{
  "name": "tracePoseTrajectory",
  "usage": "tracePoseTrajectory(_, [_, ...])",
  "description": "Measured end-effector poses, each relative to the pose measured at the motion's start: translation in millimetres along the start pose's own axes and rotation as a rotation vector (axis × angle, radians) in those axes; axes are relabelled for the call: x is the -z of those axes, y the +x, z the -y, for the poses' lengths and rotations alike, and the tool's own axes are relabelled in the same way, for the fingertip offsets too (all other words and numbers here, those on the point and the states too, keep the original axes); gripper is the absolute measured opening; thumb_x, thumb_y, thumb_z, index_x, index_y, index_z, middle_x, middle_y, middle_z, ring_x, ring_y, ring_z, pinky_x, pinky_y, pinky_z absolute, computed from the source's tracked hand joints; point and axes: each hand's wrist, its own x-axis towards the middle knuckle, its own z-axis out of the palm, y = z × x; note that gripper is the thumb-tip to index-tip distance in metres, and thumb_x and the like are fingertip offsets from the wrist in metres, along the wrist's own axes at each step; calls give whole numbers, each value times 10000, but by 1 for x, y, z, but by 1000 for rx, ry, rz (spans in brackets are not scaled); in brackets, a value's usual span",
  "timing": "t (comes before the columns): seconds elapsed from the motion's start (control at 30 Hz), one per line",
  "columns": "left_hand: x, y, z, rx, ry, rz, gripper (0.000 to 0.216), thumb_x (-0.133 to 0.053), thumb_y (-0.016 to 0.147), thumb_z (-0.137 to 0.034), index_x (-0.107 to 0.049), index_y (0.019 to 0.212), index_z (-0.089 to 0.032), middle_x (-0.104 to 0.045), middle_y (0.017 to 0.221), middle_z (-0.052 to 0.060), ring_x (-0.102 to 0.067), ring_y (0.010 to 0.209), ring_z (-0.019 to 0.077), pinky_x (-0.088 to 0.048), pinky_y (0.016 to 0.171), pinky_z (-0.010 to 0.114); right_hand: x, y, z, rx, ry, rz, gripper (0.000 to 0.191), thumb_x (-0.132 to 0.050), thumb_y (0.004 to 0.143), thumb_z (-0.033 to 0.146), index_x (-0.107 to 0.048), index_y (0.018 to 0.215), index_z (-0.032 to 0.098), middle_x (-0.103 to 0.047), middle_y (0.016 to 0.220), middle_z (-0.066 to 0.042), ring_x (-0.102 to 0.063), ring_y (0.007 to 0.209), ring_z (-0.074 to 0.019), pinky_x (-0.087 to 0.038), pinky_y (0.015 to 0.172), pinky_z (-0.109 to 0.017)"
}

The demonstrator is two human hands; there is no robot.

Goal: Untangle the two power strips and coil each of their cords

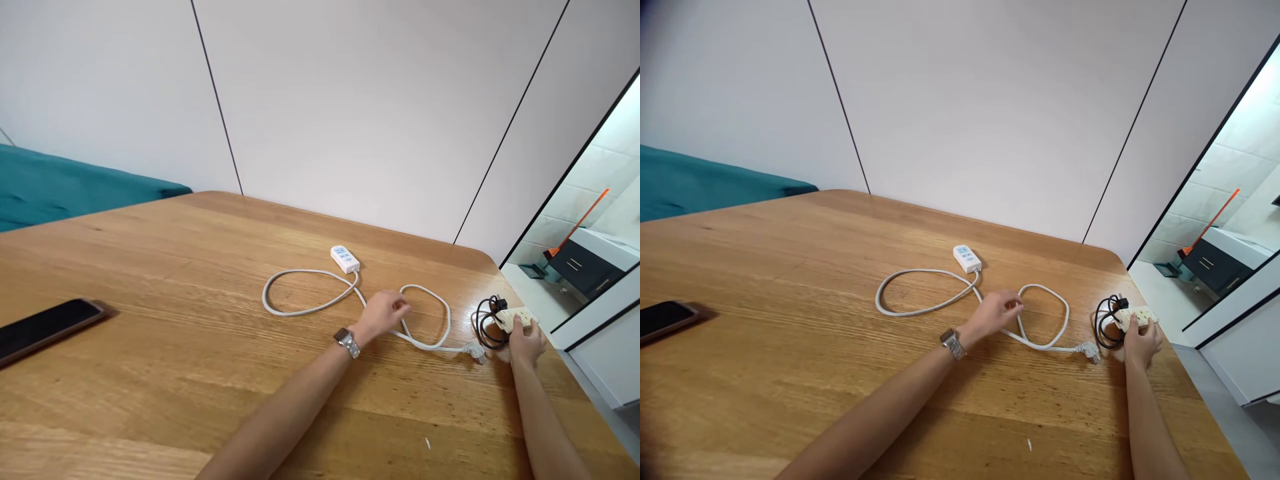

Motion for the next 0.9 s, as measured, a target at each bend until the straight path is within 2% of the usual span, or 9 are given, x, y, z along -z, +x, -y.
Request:
tracePoseTrajectory(0.17, [-55, -17, -71, -513, 282, 132, 317, -559, 846, -408, -626, 1048, -173, -649, 968, 79, -559, 952, 228, -401, 814, 356, 3, -4, 5, -19, 124, -156, 479, -466, 761, 456, -617, 1045, 100, -566, 1179, -229, -408, 1230, -354, -292, 1043, -477])
tracePoseTrajectory(0.3, [-100, -12, -99, -433, 481, 186, 213, -473, 891, -200, -635, 964, -83, -654, 924, 139, -550, 978, 250, -392, 807, 376, 7, -12, 12, 91, 149, -313, 322, -480, 768, 387, -613, 924, 139, -571, 1141, -218, -442, 1187, -364, -280, 1021, -523])
tracePoseTrajectory(0.4, [-106, 1, -105, -329, 411, 271, 203, -466, 900, -191, -646, 877, -101, -680, 847, 127, -586, 932, 250, -393, 823, 387, 10, -18, 19, 354, 192, -374, 228, -483, 802, 352, -600, 856, 165, -586, 1104, -180, -494, 1133, -332, -296, 1007, -522])
tracePoseTrajectory(0.47, [-90, 7, -108, -206, 272, 225, 212, -457, 915, -258, -620, 906, -123, -687, 827, 111, -610, 811, 226, -406, 800, 392, 10, -20, 24, 552, 219, -342, 217, -458, 841, 335, -595, 821, 169, -603, 1031, -153, -534, 1065, -304, -333, 975, -512])
tracePoseTrajectory(0.57, [-40, 12, -119, -82, -76, -16, 216, -378, 947, -267, -543, 859, -159, -661, 737, 48, -576, 667, 162, -416, 769, 368, 10, -30, 38, 802, 229, -220, 238, -424, 880, 316, -604, 823, 170, -611, 968, -123, -561, 985, -275, -370, 930, -507])
tracePoseTrajectory(0.63, [0, 15, -131, -97, -485, -128, 216, -371, 950, -274, -458, 776, -179, -604, 648, -5, -531, 601, 116, -423, 680, 293, 8, -48, 57, 946, 267, -66, 243, -433, 885, 322, -617, 923, 168, -608, 1028, -126, -557, 1009, -279, -386, 919, -507])
tracePoseTrajectory(0.73, [61, 21, -155, -102, -1190, -131, 243, -393, 949, -292, -350, 728, -200, -365, 502, -95, -327, 400, 45, -311, 444, 179, 8, -99, 101, 1155, 478, 273, 449, -388, 907, 435, -520, 1227, 149, -559, 1195, -162, -526, 1111, -313, -423, 904, -509])
tracePoseTrajectory(0.83, [121, 20, -179, -65, -1613, -224, 312, -369, 968, -251, -285, 673, -198, -200, 486, -111, -193, 351, 9, -143, 367, 137, 13, -155, 151, 1187, 604, 472, 696, -425, 858, 605, -376, 1372, 138, -543, 1244, -177, -519, 1140, -335, -432, 909, -509])
tracePoseTrajectory(0.9, [161, 12, -188, -80, -1699, -324, 348, -268, 992, -265, -296, 652, -194, -112, 500, -99, -164, 325, -2, -91, 364, 126, 14, -182, 176, 1174, 579, 517, 691, -578, 773, 617, -459, 1302, 188, -595, 1178, -142, -539, 1108, -318, -398, 956, -501])
